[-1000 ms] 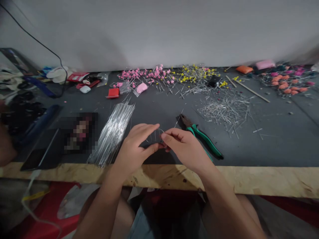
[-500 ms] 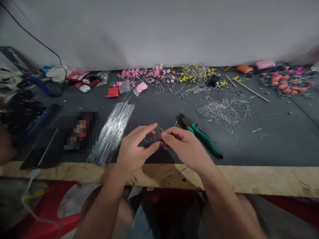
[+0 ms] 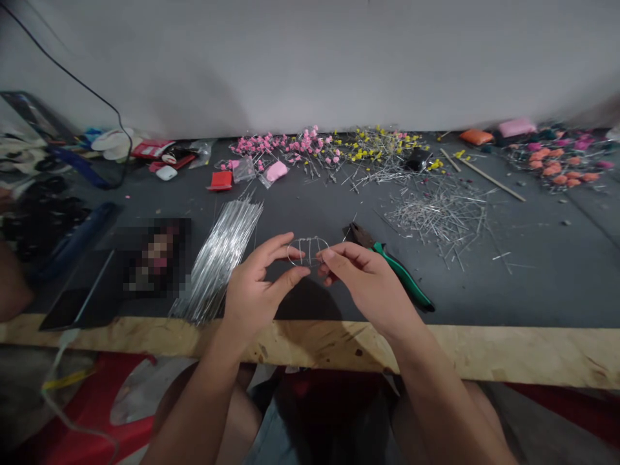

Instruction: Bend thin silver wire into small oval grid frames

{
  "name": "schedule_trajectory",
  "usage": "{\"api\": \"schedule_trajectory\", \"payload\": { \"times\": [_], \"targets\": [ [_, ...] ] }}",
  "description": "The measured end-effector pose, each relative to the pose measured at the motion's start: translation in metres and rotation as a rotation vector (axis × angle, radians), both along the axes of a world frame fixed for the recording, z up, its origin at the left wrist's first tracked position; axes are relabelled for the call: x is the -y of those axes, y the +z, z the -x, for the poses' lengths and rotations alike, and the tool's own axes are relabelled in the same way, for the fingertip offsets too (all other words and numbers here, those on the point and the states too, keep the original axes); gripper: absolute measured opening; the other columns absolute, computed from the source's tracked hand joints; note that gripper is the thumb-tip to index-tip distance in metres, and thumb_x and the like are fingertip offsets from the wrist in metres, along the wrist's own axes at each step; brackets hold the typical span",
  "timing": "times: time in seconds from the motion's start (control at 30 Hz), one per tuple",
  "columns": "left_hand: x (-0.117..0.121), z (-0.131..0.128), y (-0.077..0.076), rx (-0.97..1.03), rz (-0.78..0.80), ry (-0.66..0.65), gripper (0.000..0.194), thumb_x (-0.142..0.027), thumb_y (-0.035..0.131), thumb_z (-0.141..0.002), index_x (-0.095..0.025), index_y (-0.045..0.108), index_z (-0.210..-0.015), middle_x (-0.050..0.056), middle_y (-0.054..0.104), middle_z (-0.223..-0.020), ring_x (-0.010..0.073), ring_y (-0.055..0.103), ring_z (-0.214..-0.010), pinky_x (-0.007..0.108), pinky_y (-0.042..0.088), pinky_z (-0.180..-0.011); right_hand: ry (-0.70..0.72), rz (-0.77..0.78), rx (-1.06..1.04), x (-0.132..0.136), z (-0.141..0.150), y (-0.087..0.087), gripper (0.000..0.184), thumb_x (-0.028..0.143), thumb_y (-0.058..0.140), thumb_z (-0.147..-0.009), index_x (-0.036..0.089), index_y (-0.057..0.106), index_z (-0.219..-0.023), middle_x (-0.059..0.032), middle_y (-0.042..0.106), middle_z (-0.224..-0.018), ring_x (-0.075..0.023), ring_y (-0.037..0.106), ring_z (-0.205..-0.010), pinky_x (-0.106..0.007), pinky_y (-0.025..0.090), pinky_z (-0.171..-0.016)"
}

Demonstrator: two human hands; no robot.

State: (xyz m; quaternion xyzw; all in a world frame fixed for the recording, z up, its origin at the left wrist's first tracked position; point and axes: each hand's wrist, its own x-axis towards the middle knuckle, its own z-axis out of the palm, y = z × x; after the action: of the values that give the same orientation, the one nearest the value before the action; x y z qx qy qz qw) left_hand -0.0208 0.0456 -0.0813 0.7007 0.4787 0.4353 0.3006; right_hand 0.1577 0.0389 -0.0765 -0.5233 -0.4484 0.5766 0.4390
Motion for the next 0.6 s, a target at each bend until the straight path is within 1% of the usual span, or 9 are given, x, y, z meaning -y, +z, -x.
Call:
{"api": "schedule_trajectory", "payload": {
  "times": [0.1, 0.2, 0.3, 0.4, 0.5, 0.6],
  "targets": [
    [-0.0004, -0.0007, 0.0017, 0.010, 0.019, -0.003, 0.042, -0.034, 0.068, -0.082, -0.029, 0.056, -0.122, 0.003, 0.073, -0.101, 0.0194, 0.068, -0.094, 0.036, 0.052, -0.089, -0.007, -0.004, 0.003, 0.0006, 0.0012, 0.0010, 0.024, 0.045, 0.063, -0.083, 0.022, 0.068, -0.081, -0.0027, 0.066, -0.078, -0.0159, 0.060, -0.070, -0.032, 0.048, -0.071],
    [-0.0004, -0.0011, 0.0027, 0.004, 0.046, -0.008, 0.041, -0.035, 0.067, -0.082, -0.028, 0.057, -0.121, 0.002, 0.074, -0.097, 0.0203, 0.067, -0.096, 0.037, 0.051, -0.091, -0.015, 0.001, -0.016, 0.0011, 0.0020, 0.0022, 0.022, 0.043, 0.063, -0.083, 0.022, 0.068, -0.081, -0.0029, 0.067, -0.078, -0.0160, 0.060, -0.071, -0.032, 0.049, -0.070],
    [0.0003, -0.0011, 0.0034, 0.028, 0.108, -0.010, 0.042, -0.037, 0.068, -0.081, -0.027, 0.059, -0.121, 0.001, 0.075, -0.092, 0.0197, 0.067, -0.094, 0.034, 0.053, -0.085, -0.034, 0.010, -0.068, 0.0010, 0.0022, 0.0027, 0.019, 0.041, 0.065, -0.082, 0.022, 0.069, -0.080, -0.0021, 0.066, -0.077, -0.0151, 0.059, -0.070, -0.031, 0.048, -0.069],
    [0.0006, -0.0009, 0.0035, 0.109, 0.211, -0.039, 0.037, -0.037, 0.065, -0.084, -0.029, 0.061, -0.120, 0.001, 0.075, -0.094, 0.0181, 0.068, -0.092, 0.030, 0.053, -0.080, -0.072, 0.013, -0.102, 0.0007, 0.0022, 0.0024, 0.016, 0.038, 0.066, -0.082, 0.022, 0.070, -0.080, -0.0016, 0.066, -0.075, -0.0148, 0.059, -0.069, -0.030, 0.048, -0.068],
    [0.0000, -0.0004, 0.0028, 0.203, 0.282, -0.055, 0.032, -0.036, 0.062, -0.086, -0.029, 0.063, -0.117, 0.002, 0.074, -0.094, 0.0183, 0.068, -0.092, 0.031, 0.053, -0.082, -0.095, 0.003, -0.095, 0.0010, 0.0025, 0.0024, 0.015, 0.037, 0.065, -0.083, 0.022, 0.070, -0.081, -0.0018, 0.066, -0.076, -0.0149, 0.059, -0.070, -0.030, 0.047, -0.067],
    [-0.0004, 0.0003, 0.0018, 0.262, 0.329, -0.060, 0.032, -0.035, 0.065, -0.084, -0.028, 0.065, -0.115, 0.002, 0.074, -0.092, 0.0184, 0.068, -0.090, 0.032, 0.052, -0.082, -0.065, -0.023, -0.107, 0.0018, 0.0028, 0.0030, 0.016, 0.037, 0.065, -0.084, 0.023, 0.071, -0.082, -0.0016, 0.065, -0.077, -0.0148, 0.059, -0.071, -0.029, 0.047, -0.067]
  ]
}}
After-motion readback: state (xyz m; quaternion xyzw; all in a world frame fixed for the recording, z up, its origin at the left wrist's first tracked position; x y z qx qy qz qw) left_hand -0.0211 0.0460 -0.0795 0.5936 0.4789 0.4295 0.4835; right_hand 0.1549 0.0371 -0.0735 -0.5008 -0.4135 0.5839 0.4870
